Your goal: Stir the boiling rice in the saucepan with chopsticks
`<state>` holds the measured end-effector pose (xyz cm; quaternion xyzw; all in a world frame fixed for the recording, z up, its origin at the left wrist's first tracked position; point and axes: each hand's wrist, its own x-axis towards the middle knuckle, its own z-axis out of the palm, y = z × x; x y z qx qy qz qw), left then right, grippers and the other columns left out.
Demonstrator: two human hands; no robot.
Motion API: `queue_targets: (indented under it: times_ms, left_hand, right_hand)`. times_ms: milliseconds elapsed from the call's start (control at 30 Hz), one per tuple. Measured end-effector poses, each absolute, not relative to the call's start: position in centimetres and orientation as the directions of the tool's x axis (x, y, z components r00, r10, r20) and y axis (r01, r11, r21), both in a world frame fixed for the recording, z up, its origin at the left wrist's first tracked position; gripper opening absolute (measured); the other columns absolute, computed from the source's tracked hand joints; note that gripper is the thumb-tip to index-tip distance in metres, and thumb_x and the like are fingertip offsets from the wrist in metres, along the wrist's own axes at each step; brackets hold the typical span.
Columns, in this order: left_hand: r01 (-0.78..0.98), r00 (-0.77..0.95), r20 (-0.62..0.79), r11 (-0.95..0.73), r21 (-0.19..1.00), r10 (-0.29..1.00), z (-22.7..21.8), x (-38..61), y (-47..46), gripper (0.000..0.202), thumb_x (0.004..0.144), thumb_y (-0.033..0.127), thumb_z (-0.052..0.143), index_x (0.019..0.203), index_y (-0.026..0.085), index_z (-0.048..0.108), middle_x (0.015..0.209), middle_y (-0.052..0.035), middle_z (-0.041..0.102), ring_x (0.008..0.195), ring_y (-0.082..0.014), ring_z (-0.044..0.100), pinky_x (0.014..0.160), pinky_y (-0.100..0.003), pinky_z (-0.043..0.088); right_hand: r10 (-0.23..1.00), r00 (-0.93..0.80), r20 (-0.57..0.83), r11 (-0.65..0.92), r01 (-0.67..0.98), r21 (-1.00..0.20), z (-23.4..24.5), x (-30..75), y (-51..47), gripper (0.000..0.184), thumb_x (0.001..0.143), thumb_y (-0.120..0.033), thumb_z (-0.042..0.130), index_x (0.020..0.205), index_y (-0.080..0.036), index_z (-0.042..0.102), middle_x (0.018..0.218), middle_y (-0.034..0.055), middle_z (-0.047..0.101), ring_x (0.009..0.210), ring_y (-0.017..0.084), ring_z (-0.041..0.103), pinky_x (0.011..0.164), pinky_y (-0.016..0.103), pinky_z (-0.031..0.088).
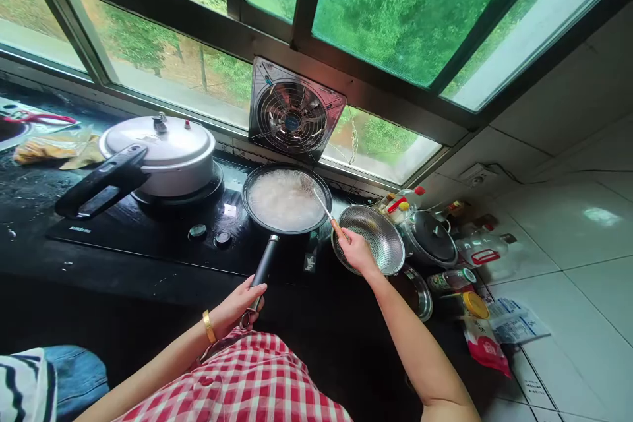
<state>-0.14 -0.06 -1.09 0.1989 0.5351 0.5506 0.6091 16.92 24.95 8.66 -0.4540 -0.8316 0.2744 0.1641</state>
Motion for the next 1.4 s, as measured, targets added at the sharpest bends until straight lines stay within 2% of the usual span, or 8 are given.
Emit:
queue_targets:
  times_ms: [133, 267, 333, 467, 633, 800, 1067, 1400]
  left_hand:
    - [-0.446, -0.189, -0.430, 0.313, 0.839, 0.883, -1.0, -0.1, -0.1, 0.050, 0.072, 0.059, 0.056, 0.098, 0.024, 0.033, 0.058, 0.0076, 0.046, 0.038, -0.0070, 0.042, 0.035, -0.017, 0.034]
    - [-0.443, -0.201, -0.437, 0.317, 0.839, 0.877, -0.3, 0.0, -0.2, 0.051, 0.070, 0.060, 0.057, 0.096, 0.024, 0.032, 0.056, 0.0086, 0.045, 0.037, -0.0075, 0.041, 0.034, -0.018, 0.034]
    - [-0.448, -0.204, -0.433, 0.309, 0.839, 0.878, 0.0, 0.1, -0.2, 0.051, 0.068, 0.060, 0.057, 0.094, 0.024, 0.031, 0.055, 0.0091, 0.044, 0.037, -0.0073, 0.040, 0.033, -0.018, 0.034]
    - [-0.431, -0.214, -0.433, 0.313, 0.846, 0.876, 0.2, 0.2, -0.3, 0.049, 0.069, 0.059, 0.056, 0.092, 0.024, 0.032, 0.056, 0.0090, 0.044, 0.037, -0.0070, 0.040, 0.033, -0.018, 0.035]
    - [-0.426, -0.218, -0.424, 0.305, 0.852, 0.879, -0.2, 0.2, -0.2, 0.044, 0.072, 0.056, 0.054, 0.093, 0.023, 0.032, 0.055, 0.0092, 0.043, 0.036, -0.0069, 0.040, 0.032, -0.017, 0.034]
    - [-0.441, -0.212, -0.416, 0.293, 0.848, 0.884, -0.6, 0.1, 0.0, 0.044, 0.072, 0.055, 0.054, 0.092, 0.024, 0.031, 0.054, 0.0092, 0.043, 0.035, -0.0071, 0.040, 0.033, -0.018, 0.036]
    - [-0.458, -0.193, -0.413, 0.290, 0.840, 0.890, -0.8, 0.1, -0.1, 0.044, 0.073, 0.055, 0.054, 0.094, 0.024, 0.031, 0.056, 0.0089, 0.044, 0.036, -0.0064, 0.039, 0.033, -0.017, 0.035]
    - [-0.449, -0.202, -0.407, 0.285, 0.847, 0.891, -1.1, 0.1, 0.0, 0.046, 0.073, 0.056, 0.054, 0.097, 0.024, 0.033, 0.056, 0.0088, 0.043, 0.039, -0.0075, 0.040, 0.034, -0.019, 0.037]
  right_hand:
    - [0.801, -0.577, 0.157, 0.592, 0.726, -0.350, 8.7, 17.4, 25.1, 0.035, 0.084, -0.028, 0.048, 0.116, -0.020, 0.061, 0.089, 0.0055, 0.069, 0.079, 0.019, 0.063, 0.067, 0.025, 0.044]
    - [0.789, -0.593, 0.161, 0.612, 0.738, -0.285, 8.5, 17.3, 25.5, 0.034, 0.084, -0.026, 0.046, 0.114, -0.021, 0.061, 0.091, 0.0061, 0.068, 0.081, 0.020, 0.063, 0.067, 0.026, 0.044]
    - [0.797, -0.591, 0.126, 0.595, 0.731, -0.335, 8.3, 16.7, 26.0, 0.032, 0.085, -0.026, 0.045, 0.110, -0.020, 0.063, 0.080, 0.0044, 0.066, 0.071, 0.018, 0.062, 0.060, 0.024, 0.043]
    - [0.817, -0.564, -0.118, 0.399, 0.702, -0.590, 8.3, 14.2, 26.7, 0.034, 0.088, -0.029, 0.040, 0.115, -0.019, 0.060, 0.058, -0.0021, 0.052, 0.041, 0.010, 0.050, 0.038, 0.020, 0.035]
    - [0.816, -0.531, -0.228, 0.214, 0.644, -0.735, 9.5, 10.9, 26.3, 0.043, 0.088, -0.040, 0.049, 0.122, -0.015, 0.055, 0.052, -0.0047, 0.045, 0.034, 0.007, 0.042, 0.030, 0.017, 0.029]
    - [0.765, -0.594, -0.248, 0.216, 0.599, -0.771, 10.2, 9.5, 25.7, 0.046, 0.084, -0.051, 0.052, 0.109, -0.014, 0.063, 0.049, -0.0047, 0.044, 0.032, 0.006, 0.040, 0.027, 0.016, 0.026]
    - [0.682, -0.678, -0.273, 0.267, 0.579, -0.770, 10.0, 9.7, 24.8, 0.041, 0.085, -0.050, 0.052, 0.110, -0.019, 0.063, 0.050, -0.0052, 0.045, 0.033, 0.006, 0.040, 0.026, 0.015, 0.028]
    - [0.628, -0.696, -0.349, 0.286, 0.623, -0.728, 11.0, 12.7, 21.6, 0.047, 0.083, -0.055, 0.052, 0.111, -0.018, 0.063, 0.050, -0.0054, 0.045, 0.033, 0.005, 0.041, 0.027, 0.014, 0.028]
